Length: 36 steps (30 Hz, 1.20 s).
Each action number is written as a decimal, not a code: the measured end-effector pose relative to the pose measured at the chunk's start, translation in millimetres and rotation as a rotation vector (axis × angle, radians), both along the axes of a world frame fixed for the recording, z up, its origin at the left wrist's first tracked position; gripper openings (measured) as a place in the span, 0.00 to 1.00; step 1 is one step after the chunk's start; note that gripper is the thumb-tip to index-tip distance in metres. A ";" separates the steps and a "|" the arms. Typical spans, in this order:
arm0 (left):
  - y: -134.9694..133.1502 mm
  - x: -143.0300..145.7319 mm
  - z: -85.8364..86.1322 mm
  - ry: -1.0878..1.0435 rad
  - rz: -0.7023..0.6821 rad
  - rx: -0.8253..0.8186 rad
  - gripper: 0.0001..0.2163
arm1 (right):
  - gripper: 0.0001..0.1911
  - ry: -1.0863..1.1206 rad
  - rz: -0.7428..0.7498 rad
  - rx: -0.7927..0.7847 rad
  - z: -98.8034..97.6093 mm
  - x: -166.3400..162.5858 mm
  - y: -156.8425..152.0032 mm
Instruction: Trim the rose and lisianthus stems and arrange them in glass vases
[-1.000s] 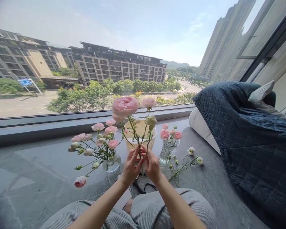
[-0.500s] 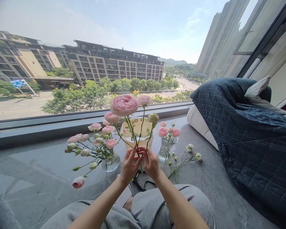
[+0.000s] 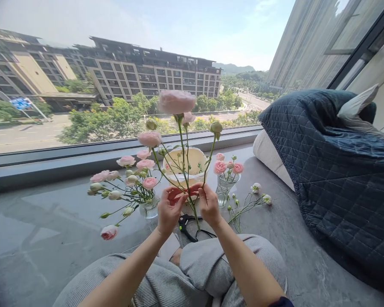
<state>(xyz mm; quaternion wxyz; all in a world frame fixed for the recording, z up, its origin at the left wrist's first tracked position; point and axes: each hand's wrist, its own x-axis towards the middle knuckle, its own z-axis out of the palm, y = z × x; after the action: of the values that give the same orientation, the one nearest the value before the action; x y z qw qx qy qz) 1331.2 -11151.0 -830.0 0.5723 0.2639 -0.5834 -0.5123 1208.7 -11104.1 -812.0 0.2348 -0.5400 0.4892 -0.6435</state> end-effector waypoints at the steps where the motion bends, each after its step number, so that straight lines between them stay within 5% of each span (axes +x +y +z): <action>1: -1.3 1.5 5.1 -0.011 -0.036 0.050 0.15 | 0.14 -0.002 -0.006 0.000 0.2 -1.2 -0.8; 8: -9.6 4.1 16.3 -0.079 -0.193 0.151 0.13 | 0.14 0.052 -0.080 0.019 0.0 -8.2 -6.2; 15: -5.2 -3.2 12.5 -0.145 -0.074 -0.031 0.14 | 0.15 0.004 -0.041 0.037 -1.7 -2.9 -7.5; 29: -16.8 4.1 6.6 -0.236 0.025 -0.075 0.10 | 0.12 0.173 -0.093 -0.028 1.2 -2.6 -6.7; 33: -19.9 6.5 13.1 -0.265 0.080 -0.096 0.11 | 0.13 0.145 -0.116 -0.028 -12.5 -11.5 -13.4; 36: -26.1 7.6 25.6 -0.299 0.133 -0.089 0.12 | 0.16 0.224 -0.273 0.090 -40.6 -24.6 -22.2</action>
<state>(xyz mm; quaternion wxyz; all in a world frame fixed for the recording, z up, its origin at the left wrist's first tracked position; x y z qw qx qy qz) 1338.9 -11177.1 -804.4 0.5229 0.3494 -0.6655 -0.4020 1184.1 -11126.4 -852.6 0.1136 -0.5258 0.6093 -0.5826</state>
